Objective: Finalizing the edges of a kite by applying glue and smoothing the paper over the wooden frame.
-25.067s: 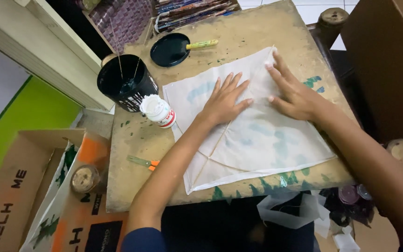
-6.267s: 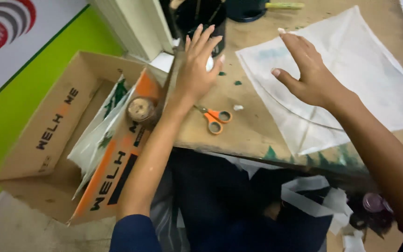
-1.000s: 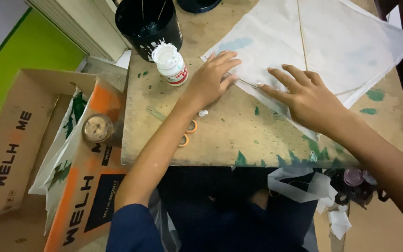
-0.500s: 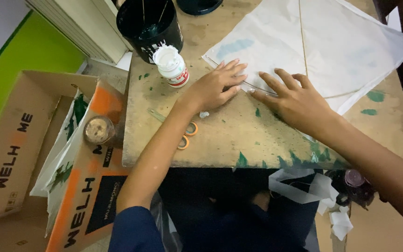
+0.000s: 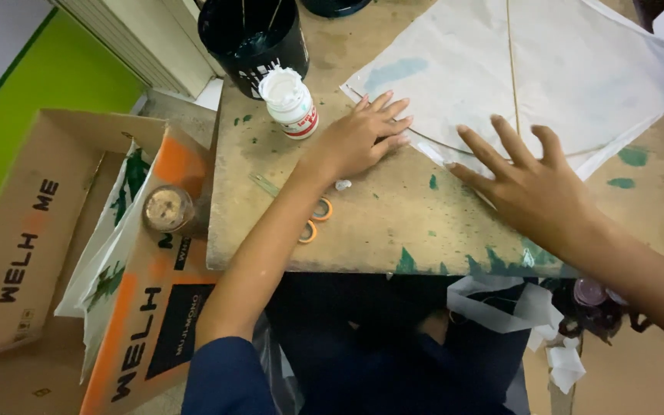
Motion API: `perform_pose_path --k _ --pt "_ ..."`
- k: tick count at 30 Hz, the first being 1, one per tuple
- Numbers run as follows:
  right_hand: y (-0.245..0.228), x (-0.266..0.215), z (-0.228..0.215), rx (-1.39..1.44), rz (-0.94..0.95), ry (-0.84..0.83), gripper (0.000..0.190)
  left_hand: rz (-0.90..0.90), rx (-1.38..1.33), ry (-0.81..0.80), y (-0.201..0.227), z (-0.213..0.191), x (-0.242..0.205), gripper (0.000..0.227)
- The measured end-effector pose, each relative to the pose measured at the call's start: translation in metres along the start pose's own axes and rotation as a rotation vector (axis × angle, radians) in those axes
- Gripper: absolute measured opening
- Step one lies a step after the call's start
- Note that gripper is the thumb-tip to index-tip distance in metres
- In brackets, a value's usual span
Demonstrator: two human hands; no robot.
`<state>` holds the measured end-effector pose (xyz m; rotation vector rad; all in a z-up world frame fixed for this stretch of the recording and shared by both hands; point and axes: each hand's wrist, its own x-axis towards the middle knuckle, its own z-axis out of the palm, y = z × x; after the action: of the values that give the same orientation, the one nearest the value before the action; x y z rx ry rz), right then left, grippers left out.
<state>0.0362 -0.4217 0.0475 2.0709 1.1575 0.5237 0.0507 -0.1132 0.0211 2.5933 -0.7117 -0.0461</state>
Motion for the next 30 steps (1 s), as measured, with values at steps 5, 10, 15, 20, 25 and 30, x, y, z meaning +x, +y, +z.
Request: perform_pose_path --k 5,10,15,20,25,30 --pt "0.011 -0.015 -0.01 0.066 0.03 0.041 0.08 -0.001 -0.011 -0.009 -0.001 0.001 0.0 0.049" --pt "0.012 0.014 -0.007 0.123 0.005 0.095 0.099 0.004 -0.005 0.002 -0.003 0.001 0.001 0.048" --pt "0.001 0.045 0.012 0.128 0.012 0.202 0.079 0.02 0.038 0.042 -0.007 0.004 0.0 0.046" --pt "-0.005 0.049 0.02 0.118 0.011 0.145 0.081 0.007 0.132 0.066 -0.005 0.004 0.001 0.046" --pt "0.004 0.018 0.007 0.028 -0.004 0.08 0.105 0.0 0.195 0.108 -0.001 0.004 0.0 0.044" --pt "0.006 -0.029 0.006 0.033 0.048 0.189 0.086 -0.035 0.197 0.045 0.004 0.001 0.0 0.05"
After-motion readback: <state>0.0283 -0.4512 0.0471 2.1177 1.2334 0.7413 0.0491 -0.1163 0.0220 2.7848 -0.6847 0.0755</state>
